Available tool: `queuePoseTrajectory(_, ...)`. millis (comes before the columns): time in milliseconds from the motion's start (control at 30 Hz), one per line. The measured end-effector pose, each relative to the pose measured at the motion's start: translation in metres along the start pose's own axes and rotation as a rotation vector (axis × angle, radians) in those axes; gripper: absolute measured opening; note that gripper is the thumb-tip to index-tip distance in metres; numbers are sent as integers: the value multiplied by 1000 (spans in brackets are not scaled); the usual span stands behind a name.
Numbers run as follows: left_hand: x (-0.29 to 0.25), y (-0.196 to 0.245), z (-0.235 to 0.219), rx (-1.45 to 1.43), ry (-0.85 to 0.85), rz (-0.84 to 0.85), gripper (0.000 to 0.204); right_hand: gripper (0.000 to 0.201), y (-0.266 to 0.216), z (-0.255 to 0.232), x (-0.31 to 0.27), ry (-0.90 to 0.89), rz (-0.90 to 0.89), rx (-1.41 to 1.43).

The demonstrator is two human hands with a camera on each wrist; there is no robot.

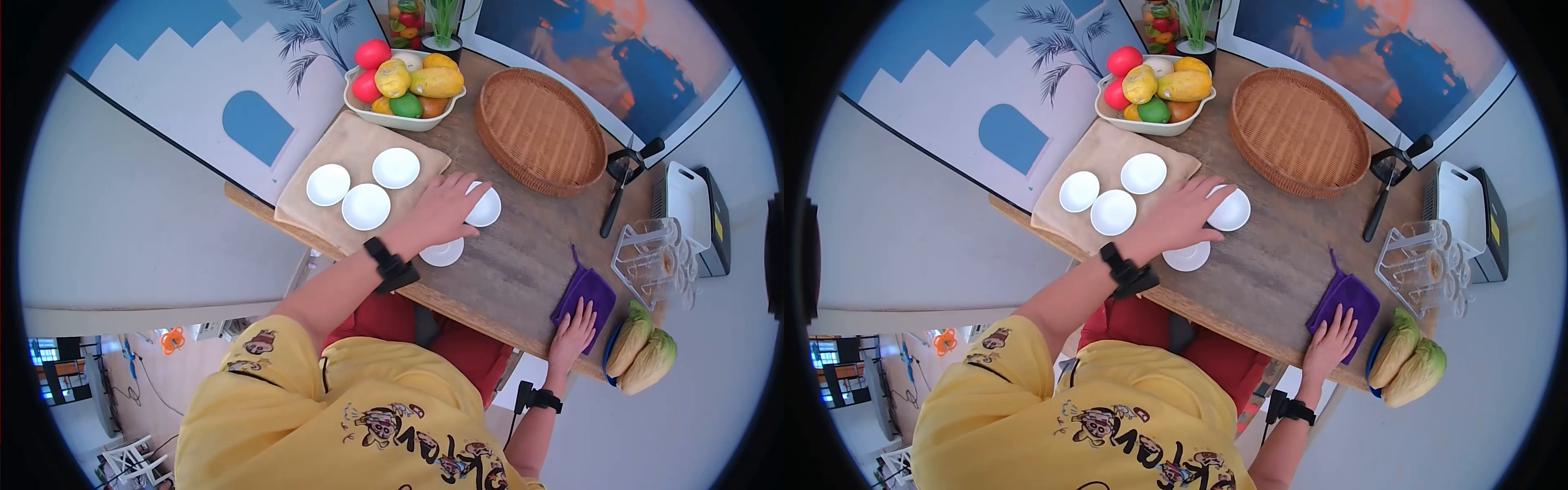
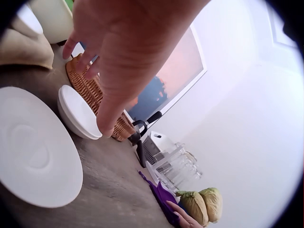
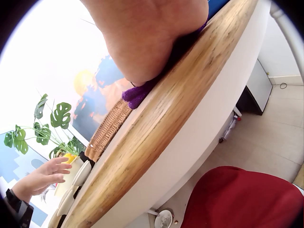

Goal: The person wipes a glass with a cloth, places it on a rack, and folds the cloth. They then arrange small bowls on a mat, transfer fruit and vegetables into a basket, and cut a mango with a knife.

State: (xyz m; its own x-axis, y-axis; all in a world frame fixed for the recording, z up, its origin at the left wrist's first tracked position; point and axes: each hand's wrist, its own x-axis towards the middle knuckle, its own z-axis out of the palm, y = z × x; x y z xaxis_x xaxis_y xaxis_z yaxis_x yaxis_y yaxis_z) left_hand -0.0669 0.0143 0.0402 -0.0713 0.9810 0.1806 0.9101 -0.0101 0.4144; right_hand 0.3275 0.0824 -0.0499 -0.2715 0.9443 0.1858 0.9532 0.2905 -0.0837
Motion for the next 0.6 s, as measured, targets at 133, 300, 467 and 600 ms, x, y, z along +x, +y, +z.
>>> queuePoseTrajectory(133,24,-4,17,15,-100,-20,80,49,2,1,0,-1,-6,-6)
queuePoseTrajectory(300,27,-3,25,-4,-130,-54,81,48,2,4,-1,16,-10,-15)
queuePoseTrajectory(467,27,1,24,22,-105,-66,86,48,2,2,-2,23,-17,6)
queuePoseTrajectory(600,25,1,16,-2,-7,-33,91,48,-2,-1,-1,11,0,-2)
